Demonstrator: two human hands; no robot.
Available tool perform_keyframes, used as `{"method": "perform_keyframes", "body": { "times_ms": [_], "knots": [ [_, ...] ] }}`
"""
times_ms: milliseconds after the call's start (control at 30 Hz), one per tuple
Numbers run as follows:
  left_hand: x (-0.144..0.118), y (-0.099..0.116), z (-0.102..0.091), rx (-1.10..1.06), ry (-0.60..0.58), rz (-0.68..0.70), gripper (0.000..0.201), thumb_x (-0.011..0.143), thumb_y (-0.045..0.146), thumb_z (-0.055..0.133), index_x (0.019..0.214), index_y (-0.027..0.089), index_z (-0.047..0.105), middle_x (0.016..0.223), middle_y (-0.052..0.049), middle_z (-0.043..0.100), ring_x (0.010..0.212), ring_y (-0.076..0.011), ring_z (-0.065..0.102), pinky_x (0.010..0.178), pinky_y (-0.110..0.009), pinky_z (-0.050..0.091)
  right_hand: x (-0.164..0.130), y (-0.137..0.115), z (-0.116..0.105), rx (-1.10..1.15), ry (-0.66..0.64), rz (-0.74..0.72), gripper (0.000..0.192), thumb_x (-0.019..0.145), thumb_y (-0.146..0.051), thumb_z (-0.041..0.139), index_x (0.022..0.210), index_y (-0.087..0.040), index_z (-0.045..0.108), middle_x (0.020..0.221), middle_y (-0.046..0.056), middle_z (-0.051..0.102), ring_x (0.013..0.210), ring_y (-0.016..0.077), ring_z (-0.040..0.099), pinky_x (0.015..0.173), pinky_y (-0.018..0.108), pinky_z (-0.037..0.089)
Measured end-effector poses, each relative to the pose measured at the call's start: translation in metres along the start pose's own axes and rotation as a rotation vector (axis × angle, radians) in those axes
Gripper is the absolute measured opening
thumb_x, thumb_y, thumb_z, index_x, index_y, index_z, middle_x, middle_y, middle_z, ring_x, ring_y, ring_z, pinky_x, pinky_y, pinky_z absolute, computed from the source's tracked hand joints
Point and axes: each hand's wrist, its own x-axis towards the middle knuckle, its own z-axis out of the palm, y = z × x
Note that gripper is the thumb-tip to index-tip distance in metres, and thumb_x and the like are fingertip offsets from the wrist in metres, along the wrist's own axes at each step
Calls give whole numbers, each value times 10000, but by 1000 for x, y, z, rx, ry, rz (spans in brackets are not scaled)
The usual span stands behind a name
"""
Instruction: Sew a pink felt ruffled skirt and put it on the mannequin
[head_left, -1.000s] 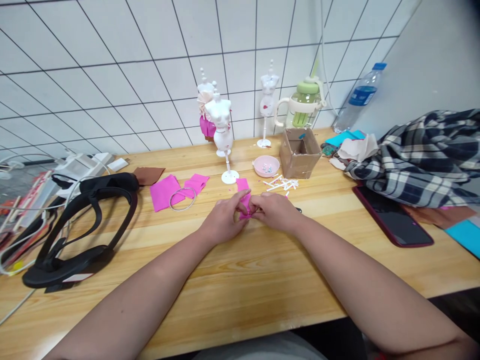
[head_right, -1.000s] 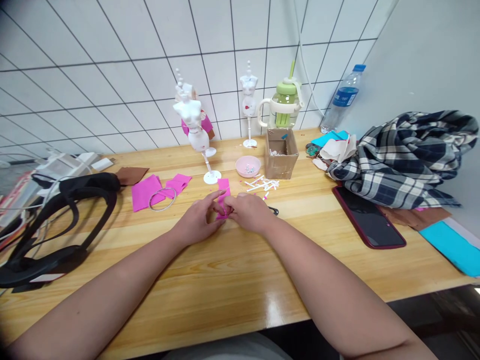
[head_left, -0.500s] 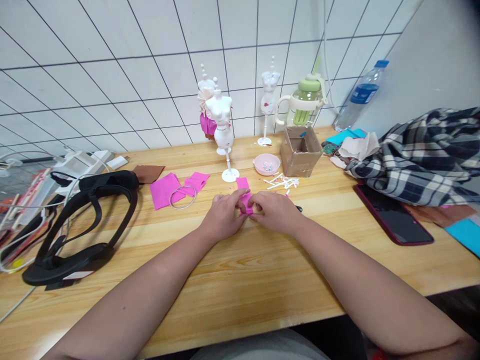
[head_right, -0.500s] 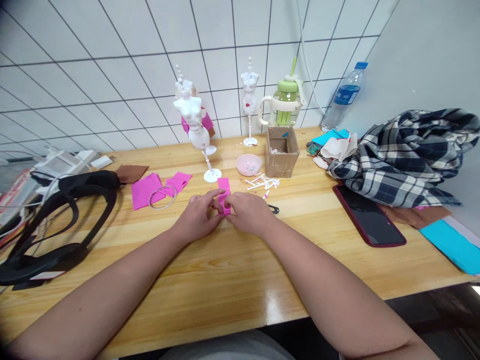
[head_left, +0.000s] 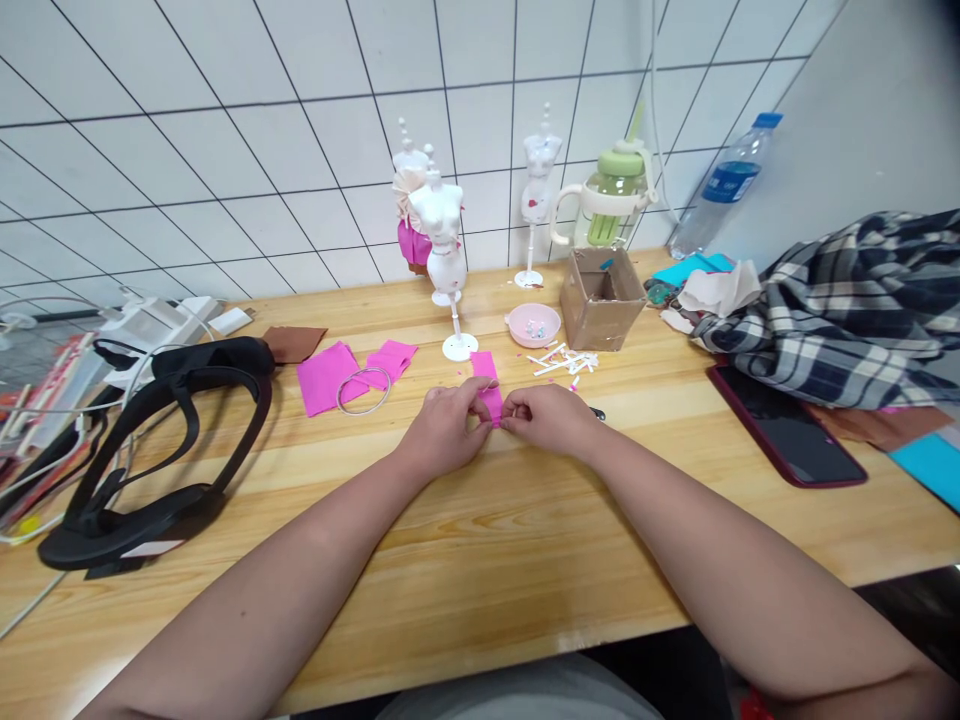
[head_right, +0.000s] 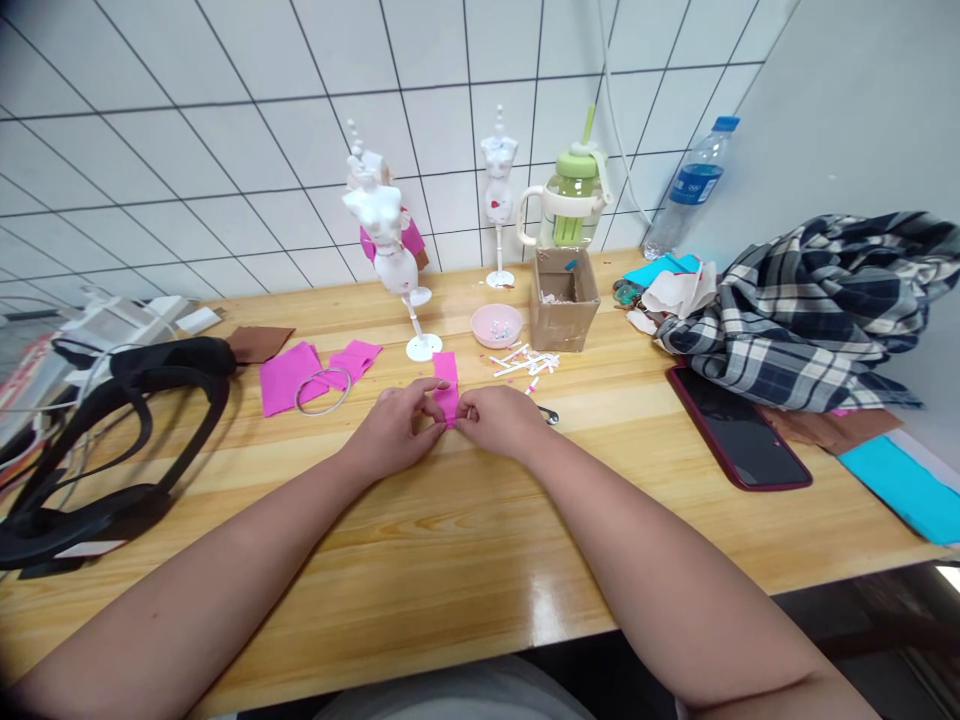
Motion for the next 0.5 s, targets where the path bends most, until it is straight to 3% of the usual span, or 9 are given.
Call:
{"method": "perform_keyframes", "body": {
  "times_ms": [500],
  "knots": [
    [5,2,0,-83,-30,-104,536,774,141,577,1290,214,457,848,-3,693,826,-205,637,796,-361,447,16,-5,-1,-54,-53,122,124,766,-363,625,780,-267,703,832,-1,732,699,167,613,551,261,338]
  ]
}}
